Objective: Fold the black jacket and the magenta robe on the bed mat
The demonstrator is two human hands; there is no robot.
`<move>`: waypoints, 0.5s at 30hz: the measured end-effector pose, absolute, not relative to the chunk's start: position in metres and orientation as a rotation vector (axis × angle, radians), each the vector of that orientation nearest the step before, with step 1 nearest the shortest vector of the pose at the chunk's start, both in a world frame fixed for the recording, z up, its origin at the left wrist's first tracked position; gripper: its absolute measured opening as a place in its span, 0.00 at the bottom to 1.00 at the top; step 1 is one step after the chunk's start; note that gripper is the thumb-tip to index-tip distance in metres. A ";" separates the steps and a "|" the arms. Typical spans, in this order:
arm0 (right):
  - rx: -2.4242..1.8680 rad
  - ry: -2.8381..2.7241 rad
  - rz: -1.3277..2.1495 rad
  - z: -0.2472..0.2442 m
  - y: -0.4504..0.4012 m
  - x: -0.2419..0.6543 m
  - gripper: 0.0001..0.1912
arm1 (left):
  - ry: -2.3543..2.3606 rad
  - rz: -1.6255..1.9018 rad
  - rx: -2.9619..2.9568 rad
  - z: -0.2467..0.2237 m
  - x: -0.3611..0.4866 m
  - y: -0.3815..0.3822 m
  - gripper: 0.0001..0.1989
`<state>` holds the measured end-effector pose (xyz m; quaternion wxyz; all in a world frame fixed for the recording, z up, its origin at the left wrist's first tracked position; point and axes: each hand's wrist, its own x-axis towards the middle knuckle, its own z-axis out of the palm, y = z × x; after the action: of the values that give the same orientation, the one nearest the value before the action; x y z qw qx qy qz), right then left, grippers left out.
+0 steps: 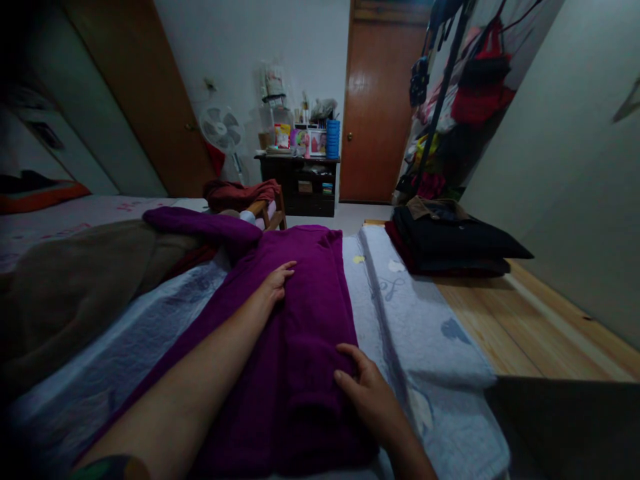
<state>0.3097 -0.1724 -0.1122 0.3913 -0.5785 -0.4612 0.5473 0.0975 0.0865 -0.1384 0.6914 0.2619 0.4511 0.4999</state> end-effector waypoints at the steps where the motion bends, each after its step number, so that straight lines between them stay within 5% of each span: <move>1: -1.476 -1.177 1.387 -0.113 -0.173 0.310 0.29 | 1.008 1.124 0.586 -0.138 0.098 0.086 0.23; 9: -1.408 -1.049 1.528 -0.112 -0.176 0.302 0.34 | 0.985 1.138 0.622 -0.131 0.100 0.081 0.22; 15: -1.623 -1.334 1.164 -0.114 -0.179 0.302 0.31 | 1.174 1.106 0.651 -0.133 0.099 0.066 0.40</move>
<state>0.3021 -0.1789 -0.1141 0.3615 -0.6302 -0.5178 0.4518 0.0990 0.0660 -0.1334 0.6449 0.2861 0.5159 0.4858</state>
